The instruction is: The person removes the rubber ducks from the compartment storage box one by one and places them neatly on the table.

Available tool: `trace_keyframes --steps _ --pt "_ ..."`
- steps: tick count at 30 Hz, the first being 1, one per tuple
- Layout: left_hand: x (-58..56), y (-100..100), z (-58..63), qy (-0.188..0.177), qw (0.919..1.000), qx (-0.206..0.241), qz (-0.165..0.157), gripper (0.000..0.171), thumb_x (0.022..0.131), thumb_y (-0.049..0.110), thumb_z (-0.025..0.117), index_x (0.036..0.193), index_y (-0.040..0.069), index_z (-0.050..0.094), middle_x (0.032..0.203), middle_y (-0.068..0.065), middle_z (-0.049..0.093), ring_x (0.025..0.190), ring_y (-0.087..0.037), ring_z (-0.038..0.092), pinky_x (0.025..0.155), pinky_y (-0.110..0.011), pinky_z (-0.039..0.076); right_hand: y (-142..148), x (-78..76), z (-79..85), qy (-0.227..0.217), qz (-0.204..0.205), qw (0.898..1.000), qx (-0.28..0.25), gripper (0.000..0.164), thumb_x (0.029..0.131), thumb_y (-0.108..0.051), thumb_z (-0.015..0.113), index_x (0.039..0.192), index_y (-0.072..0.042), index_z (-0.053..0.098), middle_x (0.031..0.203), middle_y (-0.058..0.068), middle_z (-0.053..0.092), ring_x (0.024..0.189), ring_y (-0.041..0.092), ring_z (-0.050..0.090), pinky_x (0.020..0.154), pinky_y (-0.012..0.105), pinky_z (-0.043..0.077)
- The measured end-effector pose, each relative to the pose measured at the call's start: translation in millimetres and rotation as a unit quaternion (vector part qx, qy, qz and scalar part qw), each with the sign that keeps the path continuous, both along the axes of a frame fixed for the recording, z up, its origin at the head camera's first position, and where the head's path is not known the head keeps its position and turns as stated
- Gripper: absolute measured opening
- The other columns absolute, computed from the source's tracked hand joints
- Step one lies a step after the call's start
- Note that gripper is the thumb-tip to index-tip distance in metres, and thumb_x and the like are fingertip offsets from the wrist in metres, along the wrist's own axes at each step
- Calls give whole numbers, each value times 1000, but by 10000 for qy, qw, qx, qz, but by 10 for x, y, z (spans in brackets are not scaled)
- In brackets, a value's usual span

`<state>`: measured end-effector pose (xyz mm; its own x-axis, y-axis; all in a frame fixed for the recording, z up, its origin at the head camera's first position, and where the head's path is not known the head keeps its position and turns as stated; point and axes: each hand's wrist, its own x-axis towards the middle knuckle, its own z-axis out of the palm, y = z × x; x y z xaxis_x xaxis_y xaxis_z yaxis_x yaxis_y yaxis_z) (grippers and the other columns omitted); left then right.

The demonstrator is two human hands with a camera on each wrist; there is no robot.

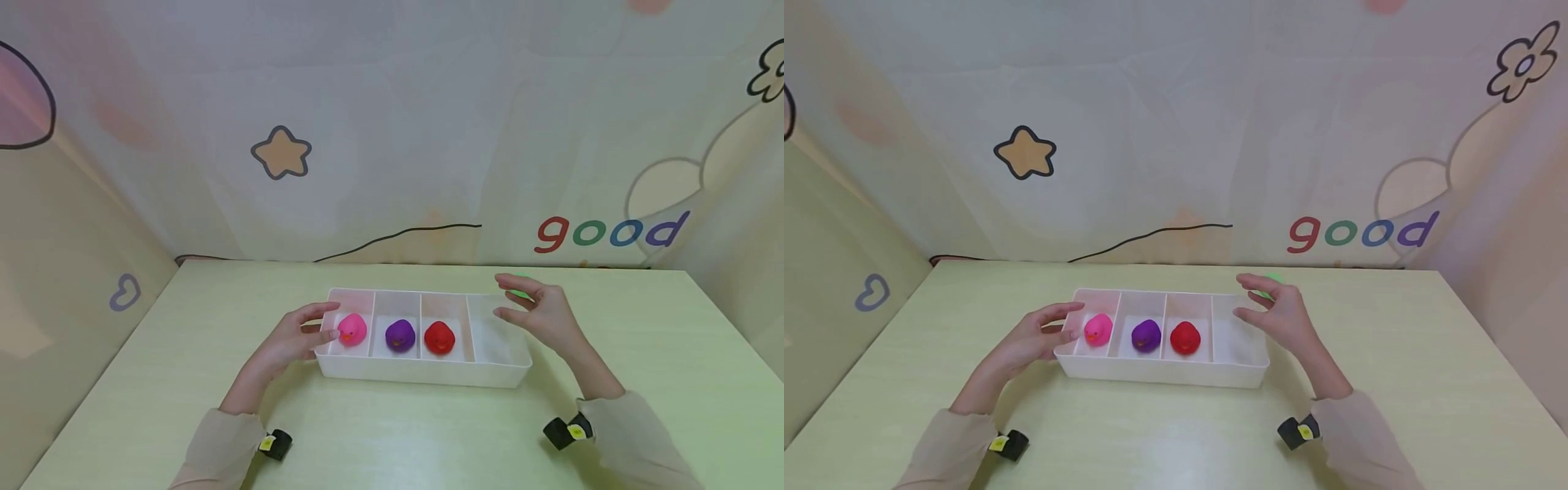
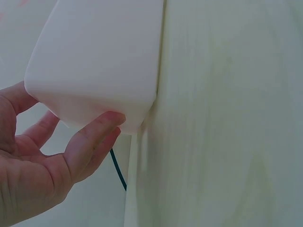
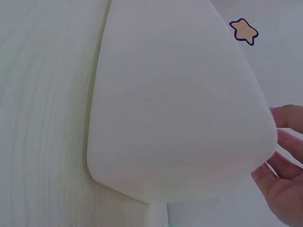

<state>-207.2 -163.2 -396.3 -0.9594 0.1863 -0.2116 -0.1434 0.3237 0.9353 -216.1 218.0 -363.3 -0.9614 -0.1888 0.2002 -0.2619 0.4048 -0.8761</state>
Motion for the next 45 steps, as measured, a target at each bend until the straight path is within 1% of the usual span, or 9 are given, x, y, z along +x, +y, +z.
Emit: trace_keyframes --steps 2,7,13,16,22,24,30,40,45 --pt "6 -3 13 -3 10000 9 -6 53 84 16 66 133 15 46 136 -14 39 117 -35 44 71 -34 52 -44 28 3 -10 76 10000 -7 53 77 1 69 125 6 50 128 22 49 114 37 50 85 29 44" --pt "18 -5 40 -1 10000 52 -17 53 84 15 65 134 14 45 137 -14 38 118 -36 43 72 -35 52 -148 84 -6 -61 214 9997 -40 52 77 3 68 125 7 50 127 24 49 113 37 51 86 36 44" --pt "15 -11 22 -26 9999 104 -12 54 84 15 66 133 14 46 137 -15 37 118 -36 43 73 -36 53 -269 132 -33 -74 466 9983 -356 50 75 7 69 122 10 51 124 26 51 111 39 51 87 38 44" --pt "7 -14 0 -35 10000 78 10 54 83 15 66 133 15 46 136 -14 38 117 -35 44 74 -36 53 -324 150 -43 -34 548 9979 -332 49 74 7 69 121 10 52 123 26 51 111 40 51 87 37 45" --pt "2 -9 -7 -2 10000 88 1 54 83 16 67 133 16 47 135 -13 40 115 -33 47 74 -37 53 -396 163 -73 4 644 9979 -30 48 75 7 69 120 9 53 123 23 52 112 40 51 87 38 44" --pt "3 -10 0 24 9999 103 -36 54 83 16 66 133 15 46 135 -14 40 115 -34 47 75 -38 53 -413 170 -83 51 663 9978 65 48 74 8 69 120 9 54 123 23 53 112 40 51 87 40 44" --pt "-10 -11 -8 21 9999 129 -38 53 83 15 66 133 15 47 134 -13 41 114 -34 47 75 -37 53 -452 189 -110 380 650 9959 499 45 73 8 69 117 8 57 120 21 55 110 37 52 85 40 47" --pt "-6 -3 15 12 9999 123 -55 53 84 14 65 133 15 47 136 -13 39 116 -35 45 75 -38 53 -537 177 -148 951 767 9821 1433 39 72 5 69 110 6 62 111 18 62 106 35 55 83 46 48" --pt "5 -6 21 -12 9998 178 -75 53 84 14 66 133 14 46 136 -13 39 117 -35 44 75 -38 52 -634 160 -153 1076 878 9718 1905 38 70 1 71 107 5 64 109 17 63 104 35 56 79 44 50"
